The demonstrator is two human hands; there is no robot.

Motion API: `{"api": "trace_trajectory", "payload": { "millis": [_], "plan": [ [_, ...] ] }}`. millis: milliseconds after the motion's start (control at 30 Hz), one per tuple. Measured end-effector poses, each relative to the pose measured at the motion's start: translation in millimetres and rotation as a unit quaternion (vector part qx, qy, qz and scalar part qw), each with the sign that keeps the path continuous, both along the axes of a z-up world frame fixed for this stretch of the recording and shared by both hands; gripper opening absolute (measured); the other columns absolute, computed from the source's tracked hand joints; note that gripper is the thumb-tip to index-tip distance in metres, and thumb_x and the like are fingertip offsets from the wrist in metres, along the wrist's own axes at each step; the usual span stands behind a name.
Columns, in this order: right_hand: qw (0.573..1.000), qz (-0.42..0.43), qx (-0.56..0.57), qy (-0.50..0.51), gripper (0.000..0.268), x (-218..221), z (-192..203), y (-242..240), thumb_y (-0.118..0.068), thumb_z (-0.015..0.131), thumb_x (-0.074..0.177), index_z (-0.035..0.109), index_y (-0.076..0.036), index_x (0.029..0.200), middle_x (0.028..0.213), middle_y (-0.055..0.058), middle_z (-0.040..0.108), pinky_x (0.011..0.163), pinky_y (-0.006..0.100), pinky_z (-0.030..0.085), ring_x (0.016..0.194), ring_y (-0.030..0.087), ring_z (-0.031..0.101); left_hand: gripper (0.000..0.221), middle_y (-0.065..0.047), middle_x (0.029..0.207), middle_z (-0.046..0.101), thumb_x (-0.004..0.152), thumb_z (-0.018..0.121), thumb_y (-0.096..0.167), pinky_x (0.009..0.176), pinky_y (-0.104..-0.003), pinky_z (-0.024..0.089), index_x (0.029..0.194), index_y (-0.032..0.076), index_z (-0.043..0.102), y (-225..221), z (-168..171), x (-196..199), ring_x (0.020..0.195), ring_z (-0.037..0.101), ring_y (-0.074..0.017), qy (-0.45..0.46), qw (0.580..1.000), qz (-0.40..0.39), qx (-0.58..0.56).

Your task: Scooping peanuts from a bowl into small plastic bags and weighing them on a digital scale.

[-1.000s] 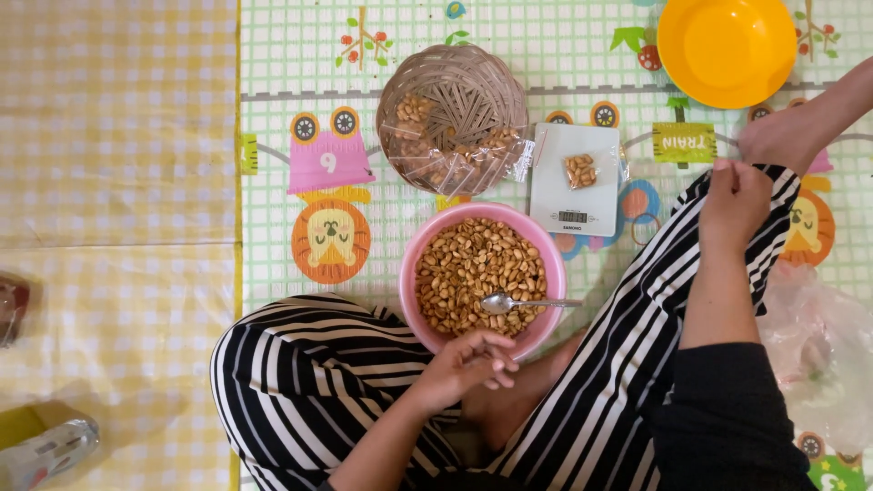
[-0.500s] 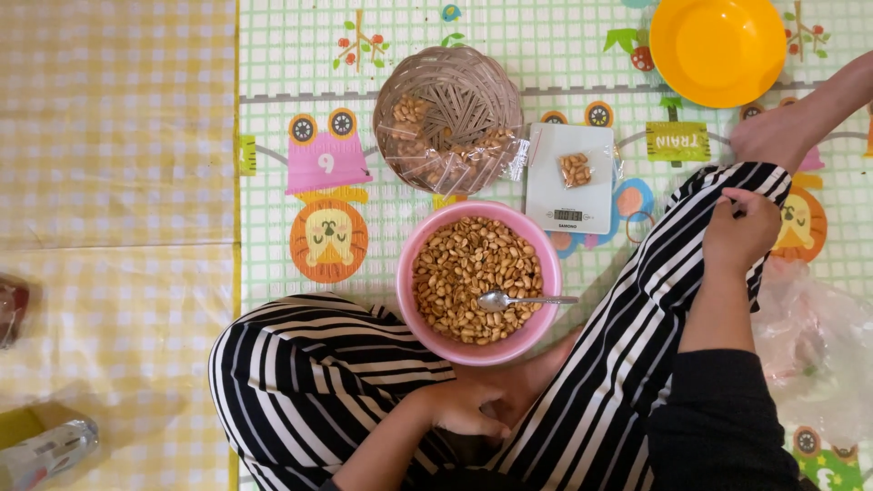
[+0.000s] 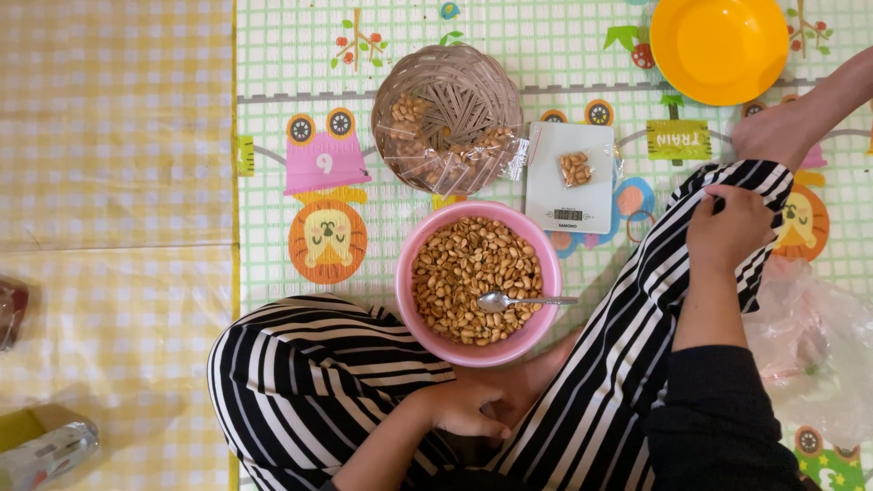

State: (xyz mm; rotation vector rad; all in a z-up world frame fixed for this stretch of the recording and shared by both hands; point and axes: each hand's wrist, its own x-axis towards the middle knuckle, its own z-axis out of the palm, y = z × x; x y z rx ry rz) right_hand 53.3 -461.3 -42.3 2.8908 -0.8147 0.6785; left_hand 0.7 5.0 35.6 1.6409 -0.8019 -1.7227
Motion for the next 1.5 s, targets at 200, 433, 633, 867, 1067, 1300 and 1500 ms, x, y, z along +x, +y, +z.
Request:
{"api": "trace_trajectory", "payload": {
  "millis": [200,433,633,867,1067,1300,1500],
  "plan": [
    [0.996,0.087,-0.022,-0.001,0.013,29,-14,35,-0.018,0.073,0.095,0.078,-0.019,0.107,0.107,0.004,0.072,0.087,0.047,0.036,0.098,0.03,0.059,0.062,-0.01,0.118,0.068,0.084,0.064,0.041,0.088,-0.033,0.051,0.135,0.005,0.057,1,-5,-2,0.099,0.065,-0.0234,0.004,1.0,0.023,-0.017],
    [0.989,0.132,0.06,0.014,0.024,52,-18,59,-0.018,0.069,0.097,0.078,-0.005,0.116,0.096,0.009,0.076,0.08,0.042,0.052,0.088,0.034,0.066,0.051,-0.01,0.113,0.068,0.085,0.065,0.033,0.088,-0.032,0.051,0.126,0.002,0.06,1,-2,1,0.098,0.064,-0.0222,0.021,0.998,0.044,-0.042],
    [0.969,0.085,0.22,0.071,0.035,64,-13,69,-0.019,0.066,0.102,0.067,0.001,0.131,0.1,0.01,0.075,0.08,0.038,0.05,0.086,0.027,0.066,0.055,-0.01,0.116,0.068,0.087,0.064,0.033,0.09,-0.032,0.051,0.132,0.002,0.059,-1,-2,1,0.102,0.065,-0.022,0.043,0.998,0.035,-0.029],
    [0.964,0.106,0.245,0.021,0.034,71,-24,68,-0.016,0.073,0.099,0.066,0.002,0.127,0.094,0.01,0.072,0.074,0.035,0.05,0.077,0.024,0.063,0.054,-0.009,0.114,0.067,0.086,0.065,0.033,0.087,-0.032,0.051,0.13,0.002,0.059,-1,-1,3,0.098,0.064,-0.0215,0.035,0.998,0.04,-0.026],
    [0.953,0.1,0.284,-0.021,0.028,80,-20,79,-0.011,0.073,0.097,0.066,-0.004,0.123,0.093,0.006,0.071,0.074,0.033,0.049,0.076,0.02,0.061,0.049,-0.008,0.109,0.068,0.087,0.065,0.032,0.086,-0.031,0.051,0.125,0.001,0.061,2,-18,-4,0.095,0.064,-0.0206,0.053,0.995,0.052,-0.061],
    [0.901,0.198,0.356,-0.149,0.031,67,34,113,0.007,0.067,0.1,0.06,-0.002,0.128,0.096,0.006,0.062,0.072,0.027,0.046,0.082,0.015,0.056,0.066,-0.012,0.12,0.068,0.085,0.06,0.042,0.089,-0.035,0.051,0.14,0.006,0.054,1,2,6,0.104,0.066,-0.025,0.015,0.999,0.023,-0.036],
    [0.901,0.252,0.312,-0.165,0.03,13,106,163,0.011,0.069,0.099,0.061,0.006,0.127,0.098,0.012,0.066,0.073,0.028,0.046,0.081,0.017,0.057,0.062,-0.011,0.128,0.064,0.09,0.058,0.039,0.099,-0.041,0.053,0.144,0.01,0.049,-3,16,5,0.112,0.065,-0.0259,0.033,0.979,0.161,-0.125]
  ]
}}
